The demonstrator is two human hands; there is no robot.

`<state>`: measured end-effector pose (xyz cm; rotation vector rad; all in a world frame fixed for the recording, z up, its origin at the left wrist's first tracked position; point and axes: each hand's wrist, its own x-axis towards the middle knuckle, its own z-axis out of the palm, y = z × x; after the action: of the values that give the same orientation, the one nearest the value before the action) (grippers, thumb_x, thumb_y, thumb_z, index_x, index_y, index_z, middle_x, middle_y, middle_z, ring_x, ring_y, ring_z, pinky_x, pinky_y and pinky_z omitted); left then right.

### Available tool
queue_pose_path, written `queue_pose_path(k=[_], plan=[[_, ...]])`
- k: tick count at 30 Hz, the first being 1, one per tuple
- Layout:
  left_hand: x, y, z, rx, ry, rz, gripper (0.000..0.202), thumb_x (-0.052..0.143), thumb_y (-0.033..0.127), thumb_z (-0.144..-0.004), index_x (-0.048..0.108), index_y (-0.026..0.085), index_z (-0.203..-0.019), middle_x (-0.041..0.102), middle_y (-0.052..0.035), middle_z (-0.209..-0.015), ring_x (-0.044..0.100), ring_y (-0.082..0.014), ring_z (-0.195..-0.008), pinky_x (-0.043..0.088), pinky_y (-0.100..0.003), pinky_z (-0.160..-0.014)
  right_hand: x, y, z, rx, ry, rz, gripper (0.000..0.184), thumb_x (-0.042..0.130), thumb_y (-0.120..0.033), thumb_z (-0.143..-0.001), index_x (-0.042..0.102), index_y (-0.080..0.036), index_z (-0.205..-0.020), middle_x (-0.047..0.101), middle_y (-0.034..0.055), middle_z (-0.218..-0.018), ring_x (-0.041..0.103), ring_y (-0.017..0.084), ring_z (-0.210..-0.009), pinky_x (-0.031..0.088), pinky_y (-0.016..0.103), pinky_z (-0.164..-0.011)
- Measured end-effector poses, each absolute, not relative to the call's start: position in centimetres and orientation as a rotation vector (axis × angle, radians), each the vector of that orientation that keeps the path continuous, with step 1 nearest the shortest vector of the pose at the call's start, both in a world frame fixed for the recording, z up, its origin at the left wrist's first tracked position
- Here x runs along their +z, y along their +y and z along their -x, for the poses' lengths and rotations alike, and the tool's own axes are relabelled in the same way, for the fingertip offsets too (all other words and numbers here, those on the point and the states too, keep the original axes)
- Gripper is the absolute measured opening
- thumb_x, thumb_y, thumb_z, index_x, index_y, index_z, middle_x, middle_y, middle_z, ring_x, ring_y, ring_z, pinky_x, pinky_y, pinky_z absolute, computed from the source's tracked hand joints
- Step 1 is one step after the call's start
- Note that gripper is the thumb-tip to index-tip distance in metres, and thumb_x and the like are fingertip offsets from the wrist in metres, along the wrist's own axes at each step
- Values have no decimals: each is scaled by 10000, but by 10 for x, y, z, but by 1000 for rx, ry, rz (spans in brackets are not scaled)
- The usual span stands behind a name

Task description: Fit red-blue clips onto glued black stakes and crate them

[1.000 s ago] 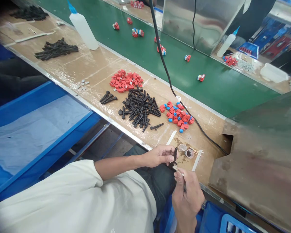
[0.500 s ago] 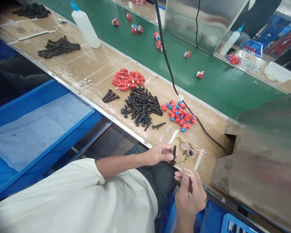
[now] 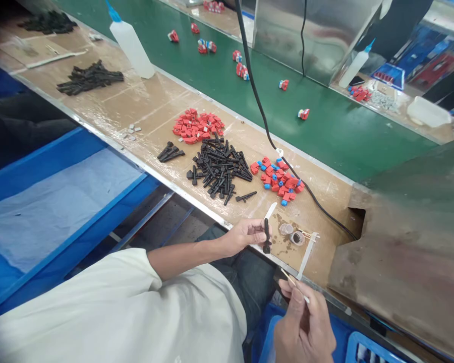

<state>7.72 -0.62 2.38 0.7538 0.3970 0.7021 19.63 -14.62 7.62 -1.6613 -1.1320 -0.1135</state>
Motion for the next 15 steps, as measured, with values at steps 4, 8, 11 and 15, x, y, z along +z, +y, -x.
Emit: queue_pose_path(k=[4, 8, 11, 15], plan=[[24, -5, -76, 627, 315, -623, 525, 893, 522, -623, 638, 123, -848, 637, -43, -811, 654, -146, -699, 508, -267, -707, 82, -144, -193, -133, -1009, 1610, 214, 686, -372, -895, 705, -159, -890, 687, 40, -745, 677, 206, -589, 603, 373, -557], [27, -7, -70, 577, 243, -507, 466, 911, 433, -634, 640, 125, -855, 633, -37, -805, 660, -144, -719, 515, -277, -747, 88, -141, -188, -177, -987, 1612, 202, 675, -370, -895, 705, -172, -869, 678, 40, -726, 663, 210, -575, 585, 378, -543], [28, -7, -66, 553, 205, -485, 447, 906, 410, -649, 641, 127, -870, 641, -40, -822, 666, -141, -712, 510, -254, -698, 92, -140, -185, -177, -989, 1618, 194, 658, -358, -906, 699, -174, -860, 673, 39, -720, 653, 203, -565, 575, 374, -547], [28, -7, -64, 543, 169, -492, 435, 893, 412, -669, 639, 126, -877, 664, -58, -854, 665, -132, -695, 478, -211, -612, 93, -140, -182, -162, -990, 1581, 148, 667, -305, -903, 702, -170, -853, 674, 35, -733, 648, 193, -567, 552, 355, -548]])
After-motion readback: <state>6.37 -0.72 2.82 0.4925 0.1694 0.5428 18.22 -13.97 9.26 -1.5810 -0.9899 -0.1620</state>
